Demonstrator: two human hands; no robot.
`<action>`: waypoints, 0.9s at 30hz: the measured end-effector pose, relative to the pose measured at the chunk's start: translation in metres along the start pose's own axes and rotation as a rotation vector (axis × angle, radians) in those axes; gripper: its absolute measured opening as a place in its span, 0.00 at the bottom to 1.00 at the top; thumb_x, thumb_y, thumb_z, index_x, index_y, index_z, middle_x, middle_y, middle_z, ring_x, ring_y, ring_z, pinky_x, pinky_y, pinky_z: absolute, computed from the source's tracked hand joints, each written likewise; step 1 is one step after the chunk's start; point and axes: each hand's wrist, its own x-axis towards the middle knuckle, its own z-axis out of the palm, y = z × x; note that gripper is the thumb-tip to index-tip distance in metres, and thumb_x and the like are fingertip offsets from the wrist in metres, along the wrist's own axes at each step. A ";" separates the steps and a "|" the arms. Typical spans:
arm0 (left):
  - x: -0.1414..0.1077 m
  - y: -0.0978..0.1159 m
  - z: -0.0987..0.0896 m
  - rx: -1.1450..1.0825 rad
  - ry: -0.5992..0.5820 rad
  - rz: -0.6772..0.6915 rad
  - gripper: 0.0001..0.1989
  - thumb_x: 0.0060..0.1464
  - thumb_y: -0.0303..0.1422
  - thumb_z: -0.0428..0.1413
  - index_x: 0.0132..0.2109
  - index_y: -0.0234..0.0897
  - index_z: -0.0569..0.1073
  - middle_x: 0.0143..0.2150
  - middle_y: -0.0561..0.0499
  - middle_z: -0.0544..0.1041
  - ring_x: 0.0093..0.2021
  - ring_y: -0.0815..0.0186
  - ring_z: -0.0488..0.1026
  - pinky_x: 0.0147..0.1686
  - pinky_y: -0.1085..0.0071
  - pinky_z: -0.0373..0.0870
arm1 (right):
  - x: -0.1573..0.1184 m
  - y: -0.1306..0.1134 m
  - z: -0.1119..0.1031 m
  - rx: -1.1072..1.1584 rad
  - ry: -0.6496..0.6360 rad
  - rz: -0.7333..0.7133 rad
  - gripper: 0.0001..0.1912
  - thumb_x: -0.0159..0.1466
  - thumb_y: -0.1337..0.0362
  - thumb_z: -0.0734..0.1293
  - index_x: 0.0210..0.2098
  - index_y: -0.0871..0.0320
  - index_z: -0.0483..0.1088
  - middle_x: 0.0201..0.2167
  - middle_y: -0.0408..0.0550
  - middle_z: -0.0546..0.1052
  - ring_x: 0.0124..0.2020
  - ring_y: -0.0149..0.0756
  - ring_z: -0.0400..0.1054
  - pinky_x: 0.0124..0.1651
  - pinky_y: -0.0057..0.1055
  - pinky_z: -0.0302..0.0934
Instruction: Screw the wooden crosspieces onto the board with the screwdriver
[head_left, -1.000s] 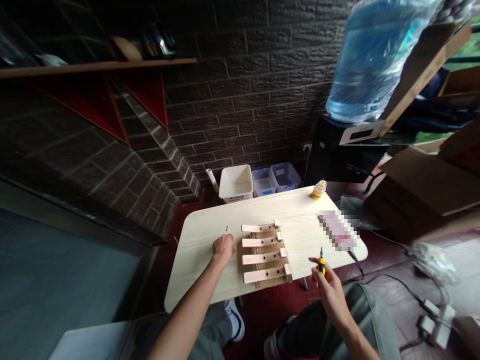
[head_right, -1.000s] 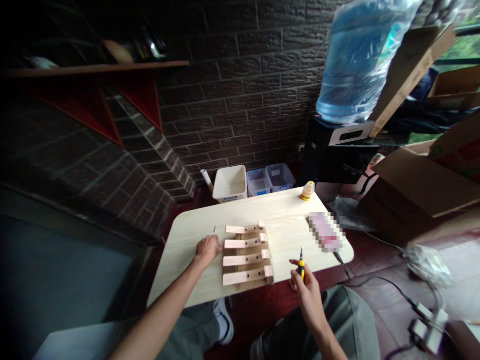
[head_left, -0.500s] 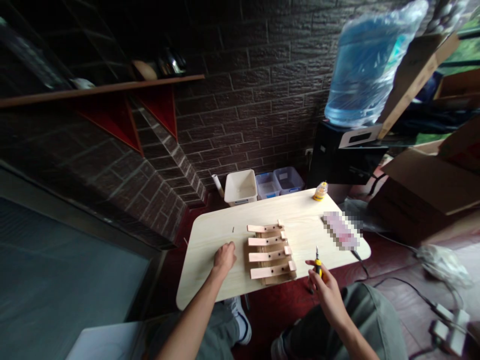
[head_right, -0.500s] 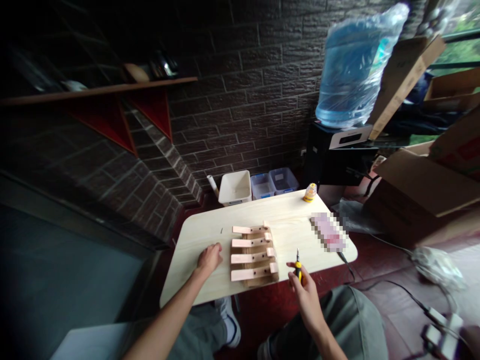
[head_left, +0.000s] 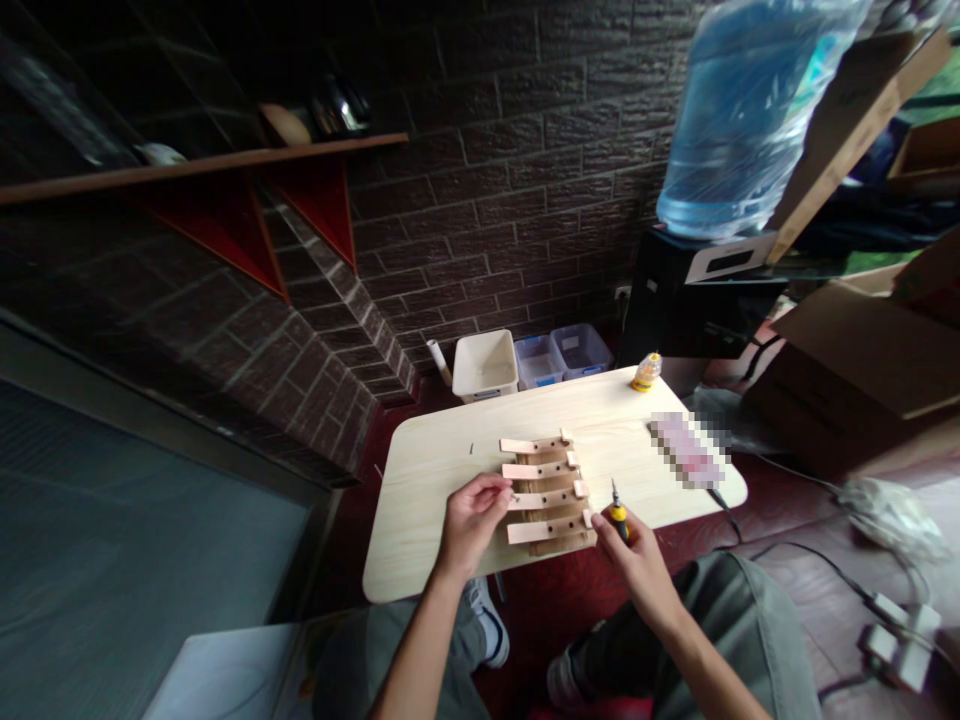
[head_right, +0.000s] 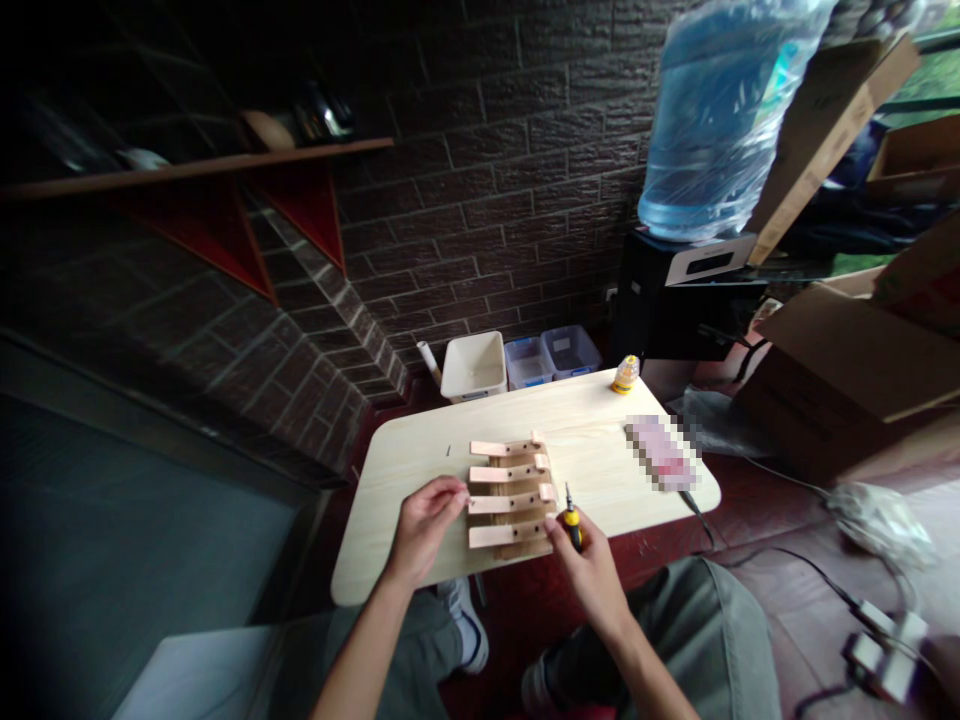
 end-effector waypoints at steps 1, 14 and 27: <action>-0.009 0.004 0.015 -0.040 -0.030 0.015 0.13 0.47 0.37 0.66 0.37 0.33 0.76 0.38 0.47 0.79 0.38 0.65 0.77 0.42 0.72 0.73 | 0.000 -0.006 0.006 0.000 -0.028 0.002 0.21 0.63 0.45 0.66 0.30 0.58 0.70 0.23 0.43 0.68 0.27 0.33 0.59 0.30 0.29 0.56; -0.051 -0.011 0.088 -0.257 -0.012 0.047 0.11 0.50 0.36 0.65 0.36 0.33 0.74 0.38 0.47 0.76 0.41 0.63 0.77 0.47 0.67 0.75 | -0.005 -0.027 0.009 -0.001 -0.144 -0.077 0.21 0.59 0.49 0.70 0.44 0.59 0.76 0.36 0.49 0.78 0.36 0.41 0.69 0.42 0.33 0.64; -0.030 0.021 0.026 0.735 -0.231 0.371 0.09 0.54 0.29 0.59 0.43 0.42 0.77 0.44 0.48 0.78 0.48 0.61 0.75 0.52 0.64 0.72 | 0.048 -0.056 -0.027 -0.232 -0.435 -0.080 0.16 0.57 0.51 0.70 0.31 0.59 0.75 0.24 0.42 0.71 0.28 0.33 0.61 0.31 0.27 0.57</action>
